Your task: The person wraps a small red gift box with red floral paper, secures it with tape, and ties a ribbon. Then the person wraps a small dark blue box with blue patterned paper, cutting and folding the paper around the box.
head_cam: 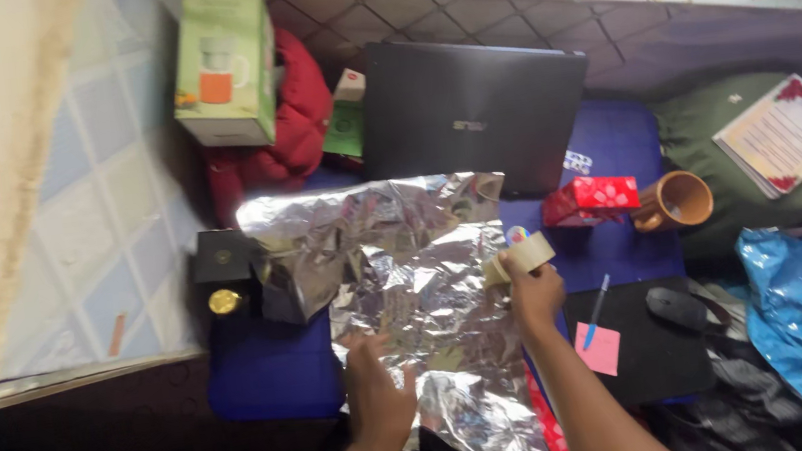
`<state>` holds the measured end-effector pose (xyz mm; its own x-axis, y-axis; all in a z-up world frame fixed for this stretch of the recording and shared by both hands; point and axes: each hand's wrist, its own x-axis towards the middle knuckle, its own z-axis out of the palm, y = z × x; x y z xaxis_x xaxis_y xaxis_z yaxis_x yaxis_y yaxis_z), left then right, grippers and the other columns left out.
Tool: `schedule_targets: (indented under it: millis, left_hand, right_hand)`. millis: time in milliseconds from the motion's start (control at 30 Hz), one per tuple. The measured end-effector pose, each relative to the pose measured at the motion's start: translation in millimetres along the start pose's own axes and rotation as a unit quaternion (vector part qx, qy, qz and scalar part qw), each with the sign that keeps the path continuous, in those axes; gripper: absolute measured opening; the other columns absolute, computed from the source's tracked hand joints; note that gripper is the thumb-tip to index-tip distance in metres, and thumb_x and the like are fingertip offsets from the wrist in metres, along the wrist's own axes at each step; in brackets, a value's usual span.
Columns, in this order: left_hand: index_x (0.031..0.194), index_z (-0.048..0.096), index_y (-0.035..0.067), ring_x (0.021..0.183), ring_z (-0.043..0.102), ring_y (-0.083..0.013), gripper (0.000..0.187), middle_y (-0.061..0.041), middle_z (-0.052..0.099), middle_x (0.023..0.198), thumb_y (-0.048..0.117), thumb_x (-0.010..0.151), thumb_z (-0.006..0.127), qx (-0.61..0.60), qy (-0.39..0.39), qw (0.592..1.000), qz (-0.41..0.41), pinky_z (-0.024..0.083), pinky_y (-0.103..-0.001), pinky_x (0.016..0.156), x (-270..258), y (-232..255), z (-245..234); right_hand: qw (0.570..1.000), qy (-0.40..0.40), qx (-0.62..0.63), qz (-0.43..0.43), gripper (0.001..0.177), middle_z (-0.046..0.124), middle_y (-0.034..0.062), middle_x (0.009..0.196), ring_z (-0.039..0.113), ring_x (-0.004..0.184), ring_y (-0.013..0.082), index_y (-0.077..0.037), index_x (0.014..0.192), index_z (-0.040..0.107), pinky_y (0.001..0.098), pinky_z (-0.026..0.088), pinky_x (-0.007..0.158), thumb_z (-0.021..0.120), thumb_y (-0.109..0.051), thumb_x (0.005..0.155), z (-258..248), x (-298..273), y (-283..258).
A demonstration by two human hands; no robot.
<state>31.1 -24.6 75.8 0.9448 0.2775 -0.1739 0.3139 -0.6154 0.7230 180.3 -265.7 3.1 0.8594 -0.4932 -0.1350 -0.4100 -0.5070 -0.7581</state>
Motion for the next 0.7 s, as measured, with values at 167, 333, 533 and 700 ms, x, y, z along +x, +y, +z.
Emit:
schedule_targets:
  millis: [167, 333, 533, 700]
  left_hand:
    - [0.135, 0.047, 0.000, 0.135, 0.039, -0.0454, 0.057, -0.028, 0.042, 0.143, 0.023, 0.087, 0.070, 0.078, -0.131, 0.960, 0.236, 0.033, -0.055, 0.110, 19.6, 36.5, 43.3]
    - [0.143, 0.044, -0.001, 0.149, 0.024, -0.0468, 0.061, -0.031, 0.027, 0.158, 0.021, 0.091, 0.065, 0.182, -0.219, 0.912, 0.294, 0.024, -0.058, 0.115, 32.4, 49.7, 95.0]
    - [0.147, 0.048, 0.005, 0.151, 0.019, -0.0462, 0.064, -0.030, 0.021, 0.162, 0.017, 0.085, 0.058, 0.193, -0.187, 0.898, 0.349, 0.017, -0.057, 0.119, 16.9, 48.1, 140.9]
    - [0.148, 0.047, 0.006, 0.152, 0.017, -0.0441, 0.061, -0.029, 0.019, 0.164, 0.011, 0.088, 0.053, 0.208, -0.159, 0.895, 0.361, 0.013, -0.058, 0.119, 8.6, 51.9, 155.4]
  right_hand:
    - [0.930, -0.058, 0.347, 0.110, 0.023, 0.069, 0.0004, 0.086, 0.060, 0.070, 0.0091, -0.005, 0.102, 0.074, 0.0269, 0.044, 0.060, 0.080, -0.024, 0.089, -18.5, 8.9, -3.2]
    - [0.978, -0.085, 0.190, -0.009, 0.023, 0.075, -0.0002, 0.091, 0.067, 0.079, 0.0085, -0.005, 0.102, 0.076, 0.0248, 0.052, 0.073, 0.079, -0.022, 0.087, -124.1, 3.6, -8.1]
    - [0.956, -0.042, -0.248, -0.152, 0.030, 0.074, 0.0128, 0.090, 0.068, 0.084, 0.0247, 0.001, 0.093, 0.078, 0.0363, 0.053, 0.075, 0.090, -0.021, 0.076, -204.6, 34.5, 19.8]
    - [0.968, -0.087, 0.207, 0.108, 0.024, 0.076, 0.0058, 0.097, 0.071, 0.091, 0.0220, -0.005, 0.102, 0.074, 0.0375, 0.055, 0.082, 0.076, -0.022, 0.086, -214.7, 75.1, 70.0]
